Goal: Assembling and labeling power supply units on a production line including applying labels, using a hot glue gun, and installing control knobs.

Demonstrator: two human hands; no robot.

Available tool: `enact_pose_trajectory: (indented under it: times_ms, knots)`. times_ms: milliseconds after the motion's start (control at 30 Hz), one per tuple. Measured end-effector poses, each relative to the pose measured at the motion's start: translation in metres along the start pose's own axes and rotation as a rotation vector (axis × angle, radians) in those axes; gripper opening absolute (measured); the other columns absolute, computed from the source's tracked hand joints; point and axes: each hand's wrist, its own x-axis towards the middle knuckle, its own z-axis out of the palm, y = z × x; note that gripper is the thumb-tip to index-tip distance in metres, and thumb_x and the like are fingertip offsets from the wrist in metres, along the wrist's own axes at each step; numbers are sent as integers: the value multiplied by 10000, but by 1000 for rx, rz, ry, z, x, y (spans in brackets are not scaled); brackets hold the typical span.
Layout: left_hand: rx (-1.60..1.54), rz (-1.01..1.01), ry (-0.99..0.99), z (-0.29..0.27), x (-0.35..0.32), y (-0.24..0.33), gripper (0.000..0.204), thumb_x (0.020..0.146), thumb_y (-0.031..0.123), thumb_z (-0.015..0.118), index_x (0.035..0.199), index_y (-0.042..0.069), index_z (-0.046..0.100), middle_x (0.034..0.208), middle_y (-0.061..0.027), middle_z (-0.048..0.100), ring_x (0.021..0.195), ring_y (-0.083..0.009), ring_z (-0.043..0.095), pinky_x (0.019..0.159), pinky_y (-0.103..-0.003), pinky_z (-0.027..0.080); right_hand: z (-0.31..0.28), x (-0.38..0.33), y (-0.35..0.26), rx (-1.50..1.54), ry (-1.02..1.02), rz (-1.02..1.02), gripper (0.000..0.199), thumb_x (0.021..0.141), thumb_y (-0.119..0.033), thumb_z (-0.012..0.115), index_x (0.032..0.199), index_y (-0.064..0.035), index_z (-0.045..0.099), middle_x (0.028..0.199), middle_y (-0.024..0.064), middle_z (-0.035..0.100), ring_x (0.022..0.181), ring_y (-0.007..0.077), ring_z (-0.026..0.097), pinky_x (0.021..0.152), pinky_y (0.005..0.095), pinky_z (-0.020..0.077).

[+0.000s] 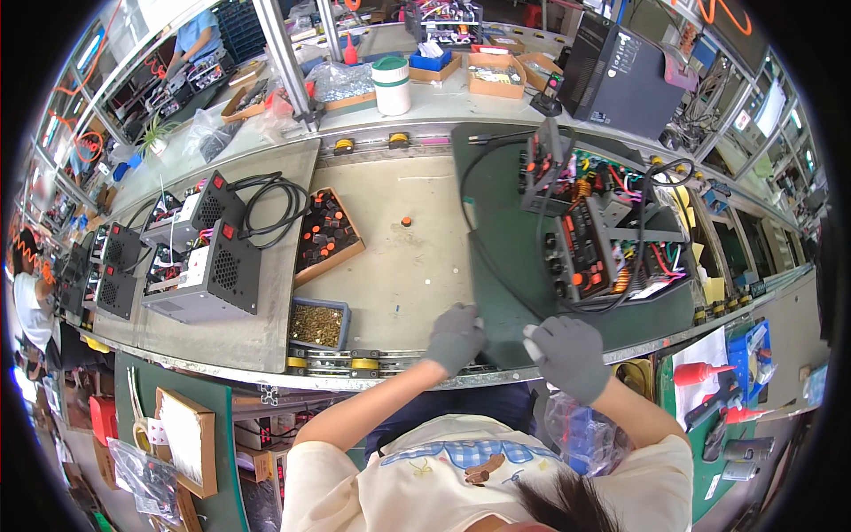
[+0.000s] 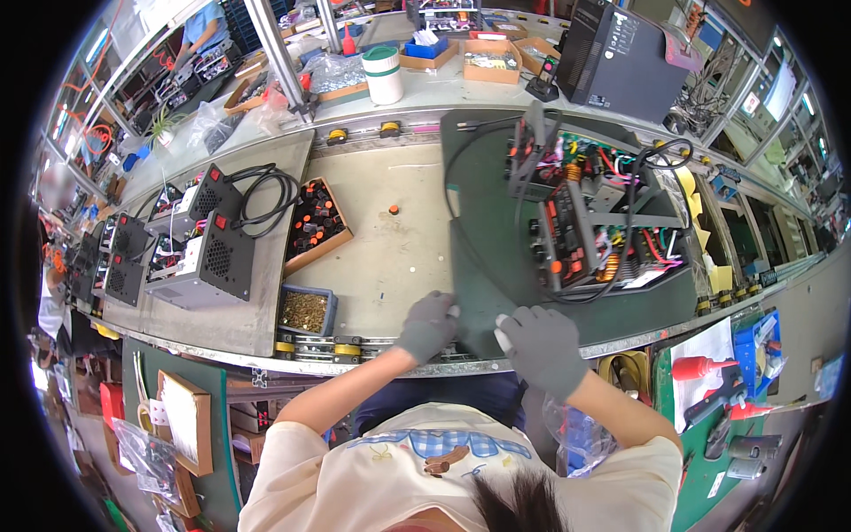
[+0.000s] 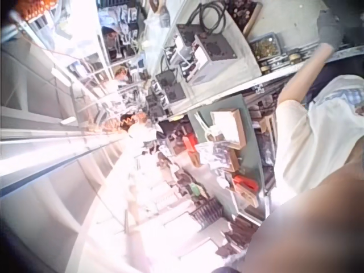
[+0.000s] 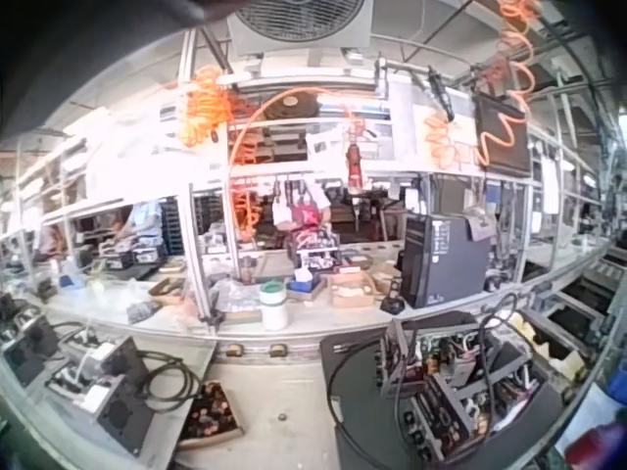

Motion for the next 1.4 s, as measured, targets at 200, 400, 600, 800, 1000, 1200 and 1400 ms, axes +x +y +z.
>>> enact_pose_trajectory:
  times_ms: [200, 400, 600, 800, 1000, 1200, 1400]
  knots:
    - [-120, 375, -26, -1, 44, -11, 329, 815, 195, 563, 1124, 87, 596, 1093, -152, 595, 962, -318, 581, 847, -408, 466, 79, 13, 51, 144, -60, 389, 178, 818, -241, 552, 915, -94, 578, 816, 114, 576, 766, 299, 616, 623, 405, 492]
    - [904, -215, 445, -123, 25, -123, 605, 765, 276, 642, 1294, 71, 433, 1236, -124, 478, 1211, -320, 407, 935, -510, 365, 99, -41, 167, 80, 78, 548, 310, 730, -153, 645, 1037, -144, 599, 896, 98, 642, 802, 313, 632, 688, 390, 510]
    - [777, -571, 214, -150, 9, -221, 315, 848, 235, 578, 1108, 62, 533, 1079, -101, 591, 1027, -257, 592, 807, -361, 526, 87, -114, 328, -121, -59, 850, 354, 750, -127, 598, 1100, -78, 576, 1044, 182, 601, 973, 352, 584, 818, 404, 479]
    - [877, -523, 261, -149, 37, -236, 201, 818, 209, 610, 966, 89, 672, 1015, -84, 643, 983, -252, 620, 761, -317, 518, 68, -106, 367, -466, -72, 813, 289, 774, -69, 528, 1056, -62, 587, 992, 179, 611, 934, 352, 593, 780, 411, 478]
    - [798, -428, 111, -179, 30, -212, 207, 832, 241, 544, 863, 135, 719, 908, -81, 694, 846, -247, 672, 727, -346, 525, 74, -4, 199, 208, 182, 370, 266, 708, 31, 500, 942, -44, 601, 944, 134, 634, 888, 308, 618, 749, 376, 485]
    - [729, -283, 85, -165, 19, -212, 307, 858, 258, 456, 967, 61, 664, 984, -133, 665, 905, -271, 649, 754, -388, 513, 119, 152, -22, 1236, -292, 370, 161, 810, -122, 576, 921, -24, 640, 765, 12, 585, 645, 72, 507, 569, 239, 438]
    - [830, 15, 15, -137, 15, -178, 290, 829, 233, 479, 979, 52, 649, 1014, -133, 636, 941, -248, 616, 790, -342, 493, 197, 217, -83, 1557, -556, 520, 177, 856, -140, 560, 964, -10, 613, 823, 38, 611, 726, 138, 599, 664, 283, 519]
